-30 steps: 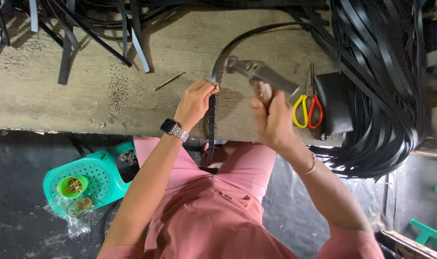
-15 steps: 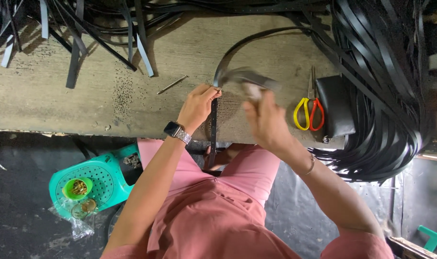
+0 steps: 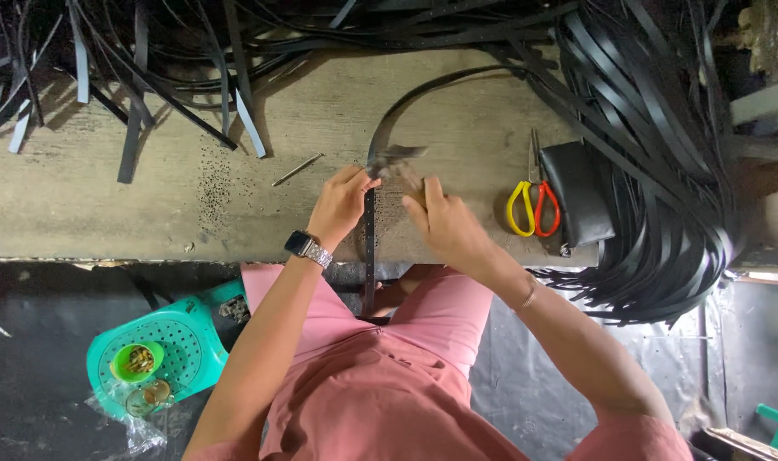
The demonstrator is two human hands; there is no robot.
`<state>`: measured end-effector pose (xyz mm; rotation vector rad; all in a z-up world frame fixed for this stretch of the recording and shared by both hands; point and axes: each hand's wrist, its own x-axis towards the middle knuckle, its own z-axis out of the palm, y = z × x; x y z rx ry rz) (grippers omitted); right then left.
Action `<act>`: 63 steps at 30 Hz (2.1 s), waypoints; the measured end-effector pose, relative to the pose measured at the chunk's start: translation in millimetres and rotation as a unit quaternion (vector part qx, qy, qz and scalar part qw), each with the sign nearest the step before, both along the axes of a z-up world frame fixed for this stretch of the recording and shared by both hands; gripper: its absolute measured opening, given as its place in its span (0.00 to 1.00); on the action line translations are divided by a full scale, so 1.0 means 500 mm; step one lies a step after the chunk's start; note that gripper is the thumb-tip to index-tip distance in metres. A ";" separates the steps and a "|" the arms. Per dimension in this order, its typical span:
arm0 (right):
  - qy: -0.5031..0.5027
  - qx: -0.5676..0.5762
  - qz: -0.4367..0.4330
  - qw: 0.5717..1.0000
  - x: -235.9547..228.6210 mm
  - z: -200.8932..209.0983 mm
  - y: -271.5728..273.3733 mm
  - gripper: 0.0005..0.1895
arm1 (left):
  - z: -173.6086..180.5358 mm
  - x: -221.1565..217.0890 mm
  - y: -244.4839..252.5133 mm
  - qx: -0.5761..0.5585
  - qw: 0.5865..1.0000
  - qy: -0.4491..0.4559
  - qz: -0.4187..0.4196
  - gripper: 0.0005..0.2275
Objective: The person repeatedly places a nail on a black leather strip and hammers it into place on a wooden workbench. The person adjusts the strip and continues hammering multiple nails along its length.
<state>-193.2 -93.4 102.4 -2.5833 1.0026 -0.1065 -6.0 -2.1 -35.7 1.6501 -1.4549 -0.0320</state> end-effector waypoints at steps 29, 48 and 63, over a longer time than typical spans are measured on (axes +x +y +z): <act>0.016 0.093 -0.041 0.995 -0.030 0.073 0.011 0.28 | 0.041 0.008 -0.005 0.019 0.981 0.178 -0.080 0.05; -0.099 0.052 -0.097 0.989 -0.054 -0.048 -0.062 0.26 | 0.083 0.007 0.008 0.062 0.978 0.191 -0.062 0.06; -0.124 -0.061 0.092 0.986 0.095 -0.194 0.006 0.35 | 0.048 0.015 -0.005 -0.031 0.990 0.126 -0.055 0.05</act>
